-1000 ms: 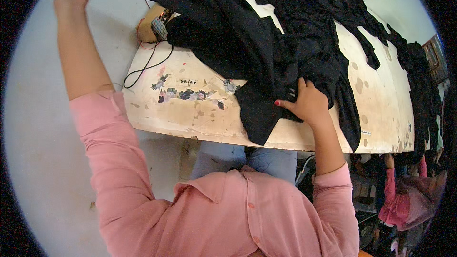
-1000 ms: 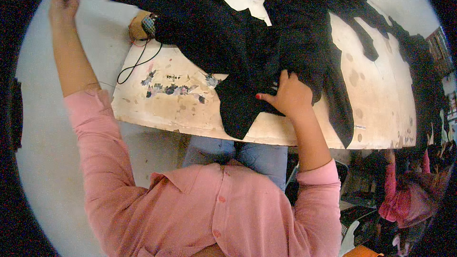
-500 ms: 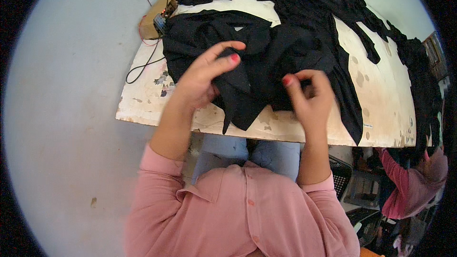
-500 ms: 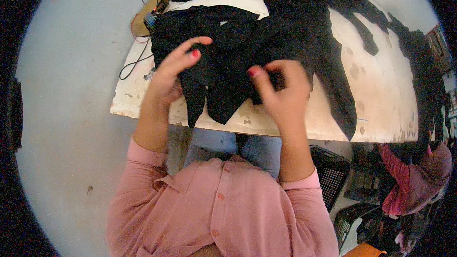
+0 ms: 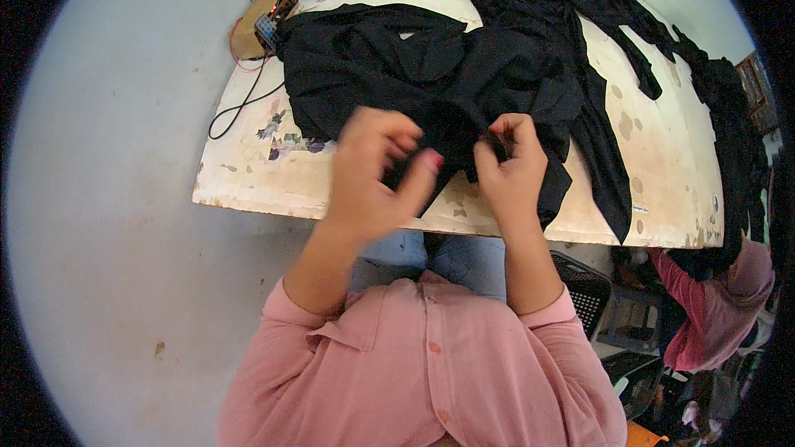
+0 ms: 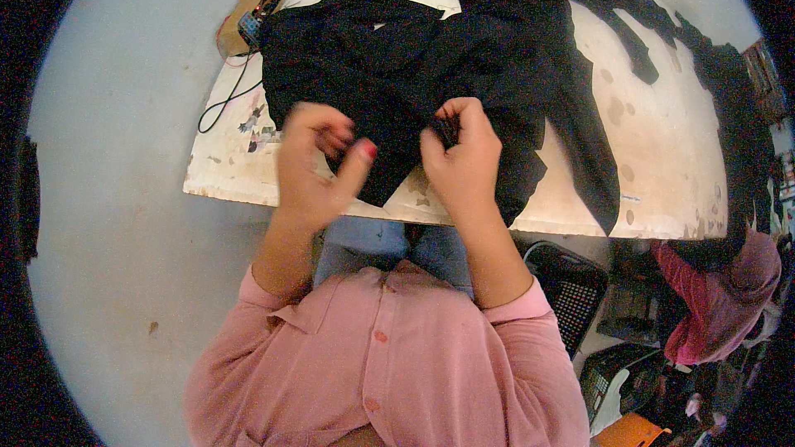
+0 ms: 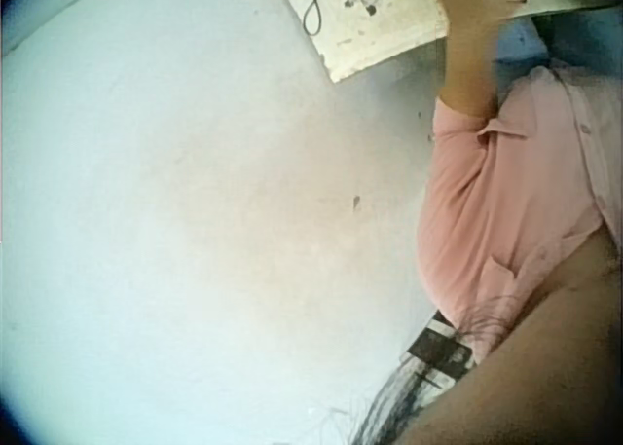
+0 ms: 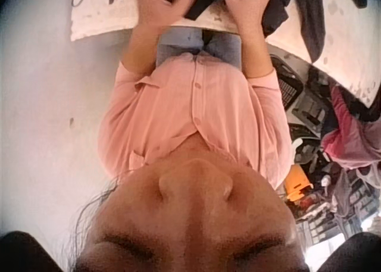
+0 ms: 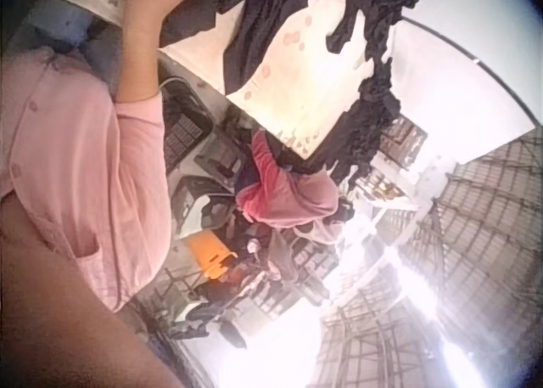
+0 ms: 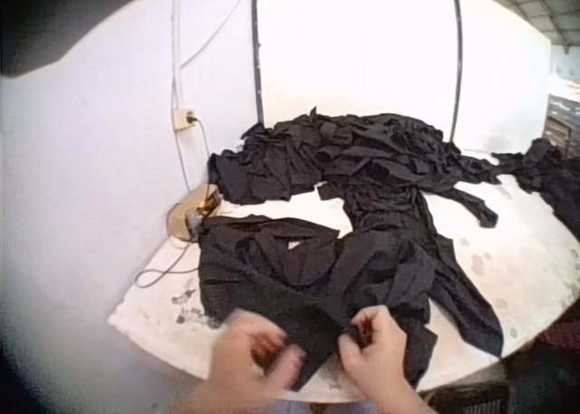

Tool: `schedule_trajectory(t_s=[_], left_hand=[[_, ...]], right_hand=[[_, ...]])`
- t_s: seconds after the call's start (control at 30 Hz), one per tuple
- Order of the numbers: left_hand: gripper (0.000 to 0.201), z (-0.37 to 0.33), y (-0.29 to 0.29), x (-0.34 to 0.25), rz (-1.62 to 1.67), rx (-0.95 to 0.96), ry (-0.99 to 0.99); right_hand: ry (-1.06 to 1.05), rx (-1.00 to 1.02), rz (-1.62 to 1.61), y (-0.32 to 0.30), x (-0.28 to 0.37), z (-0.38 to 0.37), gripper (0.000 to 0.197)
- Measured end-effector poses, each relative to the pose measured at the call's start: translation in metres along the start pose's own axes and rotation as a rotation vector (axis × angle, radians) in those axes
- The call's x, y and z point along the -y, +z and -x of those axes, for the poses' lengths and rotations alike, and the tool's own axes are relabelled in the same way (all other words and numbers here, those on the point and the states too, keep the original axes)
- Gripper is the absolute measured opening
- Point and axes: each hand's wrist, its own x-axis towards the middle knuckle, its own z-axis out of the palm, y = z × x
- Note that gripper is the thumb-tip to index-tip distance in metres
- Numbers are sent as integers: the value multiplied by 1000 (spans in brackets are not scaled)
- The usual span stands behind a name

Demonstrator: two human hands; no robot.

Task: The person uses small scissors to trim loose threads and small fabric pieces from a black garment laid on a table. They repeatedly pick up sections, snip threads, and place the garment back down, continuing this process across multiple areas of the item.

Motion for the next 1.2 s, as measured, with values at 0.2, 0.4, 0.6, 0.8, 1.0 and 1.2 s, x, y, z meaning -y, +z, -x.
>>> schedule_trajectory(t_s=[0.2, 0.4, 0.6, 0.8, 1.0, 1.2], left_hand=[[60, 12, 31, 1, 479, -8, -276], [53, 10, 26, 12, 452, -36, -295], [46, 8, 19, 12, 685, -131, -450], [34, 6, 10, -1, 925, -77, -578], [32, 5, 1, -7, 933, -61, -656], [34, 7, -4, -4, 848, 24, -581]], right_hand=[[358, 239, -416, 11, 23, 10, 27], [607, 517, -811, -17, 22, 2, 24], [30, 437, -289, -12, 3, 11, 40], [-238, 453, 0, -26, 24, 11, 54], [-357, 291, 182, -28, 27, 13, 52], [-579, 171, 176, -24, 22, 9, 45]])
